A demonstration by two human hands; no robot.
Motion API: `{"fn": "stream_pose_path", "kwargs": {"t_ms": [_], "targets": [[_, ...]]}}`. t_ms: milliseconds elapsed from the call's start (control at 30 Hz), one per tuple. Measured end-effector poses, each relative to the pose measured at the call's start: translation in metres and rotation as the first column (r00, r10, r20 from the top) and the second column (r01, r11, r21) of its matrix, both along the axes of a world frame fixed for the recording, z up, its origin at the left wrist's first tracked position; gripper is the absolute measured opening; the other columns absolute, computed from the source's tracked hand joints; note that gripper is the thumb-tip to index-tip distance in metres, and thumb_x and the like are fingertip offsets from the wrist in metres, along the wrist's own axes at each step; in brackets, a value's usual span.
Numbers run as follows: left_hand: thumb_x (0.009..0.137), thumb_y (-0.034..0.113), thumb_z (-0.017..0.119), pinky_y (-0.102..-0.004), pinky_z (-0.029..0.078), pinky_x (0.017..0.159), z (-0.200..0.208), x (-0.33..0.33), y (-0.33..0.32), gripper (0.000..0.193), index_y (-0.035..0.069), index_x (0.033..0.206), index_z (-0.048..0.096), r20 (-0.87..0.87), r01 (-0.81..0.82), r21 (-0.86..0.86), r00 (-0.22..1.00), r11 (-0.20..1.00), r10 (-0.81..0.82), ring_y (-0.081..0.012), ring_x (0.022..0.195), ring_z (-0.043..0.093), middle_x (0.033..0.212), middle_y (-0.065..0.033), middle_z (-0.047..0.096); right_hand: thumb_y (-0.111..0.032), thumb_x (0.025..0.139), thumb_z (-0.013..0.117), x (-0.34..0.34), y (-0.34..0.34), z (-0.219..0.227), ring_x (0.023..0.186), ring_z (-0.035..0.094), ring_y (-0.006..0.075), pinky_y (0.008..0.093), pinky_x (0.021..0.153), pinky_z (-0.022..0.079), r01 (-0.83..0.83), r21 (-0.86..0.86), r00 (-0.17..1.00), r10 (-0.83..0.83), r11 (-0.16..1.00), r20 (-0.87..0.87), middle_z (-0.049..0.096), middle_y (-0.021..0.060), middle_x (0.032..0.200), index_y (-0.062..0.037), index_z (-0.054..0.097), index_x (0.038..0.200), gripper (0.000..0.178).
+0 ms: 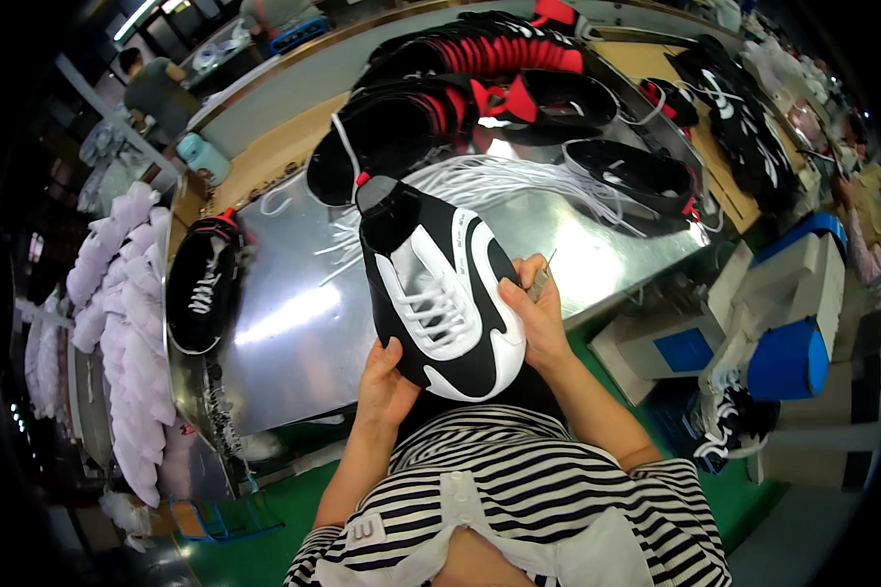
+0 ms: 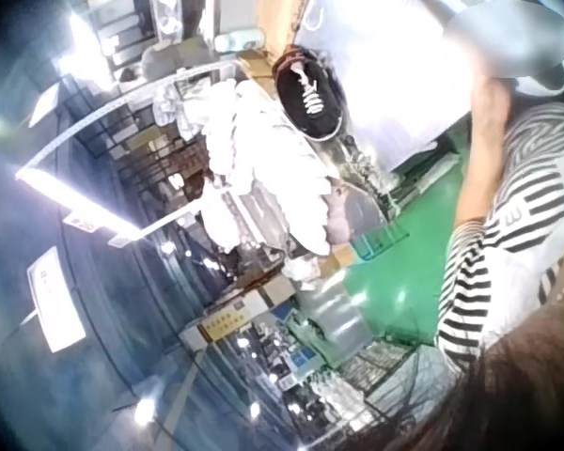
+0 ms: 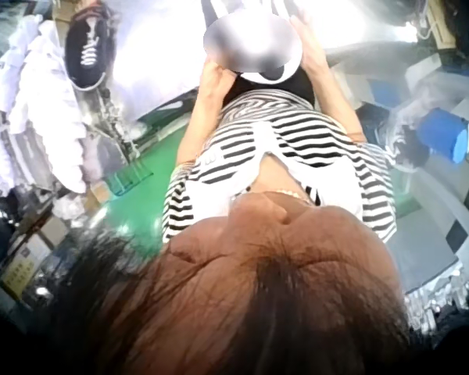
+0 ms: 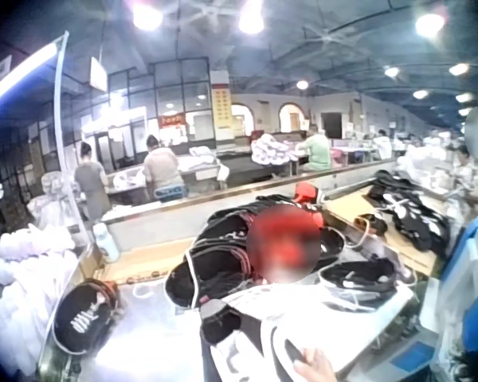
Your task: The person threads white laces through the eyelets of black and white sneakers, pulling the laces tight and smoothing the tongue of each shoe.
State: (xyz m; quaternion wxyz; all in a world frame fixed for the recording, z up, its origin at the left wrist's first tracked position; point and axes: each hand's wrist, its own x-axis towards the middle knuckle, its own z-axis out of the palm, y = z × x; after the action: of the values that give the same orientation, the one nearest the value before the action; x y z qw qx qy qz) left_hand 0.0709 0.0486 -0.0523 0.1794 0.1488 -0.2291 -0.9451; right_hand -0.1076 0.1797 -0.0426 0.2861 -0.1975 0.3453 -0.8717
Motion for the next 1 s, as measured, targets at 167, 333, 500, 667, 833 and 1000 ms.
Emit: {"fn": "stream_pose_path", "kwargs": {"t_ms": [167,333,500,667,833,1000], "targets": [[0.089,0.005,0.069,-0.0351,0.052,0.095,0.056,0.027,-0.027,0.038,0.001,0.126,0.061,0.089,-0.243,-0.325,0.954,0.914,0.286,-0.0206,0.108,0.065,0.120,-0.0085,0.067,-0.011,0.098,0.057,0.012,-0.018,0.009,0.061,0.046,0.0048,0.0198,0.053,0.037,-0.222,0.493,0.941,0.317,0.841,-0.118,0.054,0.0003,0.085,-0.0115,0.042,0.091,0.017],[0.085,0.009,0.068,-0.0374,0.053,0.084,0.115,0.095,-0.126,0.031,-0.001,0.114,0.064,0.126,0.267,-0.960,0.686,-0.086,0.717,-0.0286,0.092,0.068,0.105,-0.0155,0.068,-0.014,0.100,0.054,0.004,-0.037,-0.017,0.054,0.041,0.0036,0.0195,0.049,0.034,-0.171,0.621,0.904,0.372,0.765,-0.210,0.058,0.0017,0.076,-0.0080,0.046,0.093,0.013],[0.082,0.003,0.057,-0.0414,0.052,0.061,0.077,0.113,-0.263,0.027,0.000,0.108,0.066,0.003,0.943,-0.226,0.251,-0.244,0.968,-0.0336,0.074,0.066,0.097,-0.0154,0.060,-0.015,0.097,0.059,0.006,-0.056,-0.004,0.057,0.047,0.0030,0.0192,0.050,0.036,-0.181,0.701,0.884,0.427,0.690,-0.192,0.059,-0.0002,0.072,-0.0076,0.051,0.092,0.012],[0.081,-0.001,0.056,-0.0438,0.053,0.063,0.006,0.074,-0.370,0.037,0.002,0.117,0.063,-0.147,0.840,-0.300,0.427,-0.451,0.892,-0.0359,0.076,0.066,0.100,-0.0161,0.059,-0.017,0.095,0.064,-0.004,-0.060,0.018,0.060,0.049,0.0032,0.0200,0.053,0.038,-0.111,0.807,0.874,0.443,0.581,-0.199,0.061,-0.0015,0.073,-0.0068,0.055,0.091,0.014],[0.078,0.018,0.073,-0.0454,0.047,0.084,0.012,0.008,-0.317,0.052,0.001,0.124,0.055,-0.138,0.638,-0.603,0.509,-0.479,0.850,-0.0375,0.099,0.056,0.111,-0.0191,0.055,-0.016,0.094,0.065,-0.025,-0.036,-0.015,0.065,0.053,0.0047,0.0207,0.058,0.041,0.015,0.776,0.926,0.284,0.630,-0.248,0.062,-0.0009,0.075,-0.0060,0.055,0.089,0.015],[0.086,0.025,0.071,-0.0391,0.049,0.078,0.016,-0.098,-0.284,0.039,-0.002,0.112,0.062,-0.266,0.176,-0.838,0.694,-0.516,0.669,-0.0304,0.086,0.060,0.097,-0.0171,0.060,-0.016,0.093,0.066,-0.018,-0.044,-0.009,0.065,0.056,0.0072,0.0232,0.059,0.043,0.117,0.806,0.882,0.313,0.580,-0.353,0.063,0.0006,0.074,-0.0047,0.057,0.090,0.015]]}}
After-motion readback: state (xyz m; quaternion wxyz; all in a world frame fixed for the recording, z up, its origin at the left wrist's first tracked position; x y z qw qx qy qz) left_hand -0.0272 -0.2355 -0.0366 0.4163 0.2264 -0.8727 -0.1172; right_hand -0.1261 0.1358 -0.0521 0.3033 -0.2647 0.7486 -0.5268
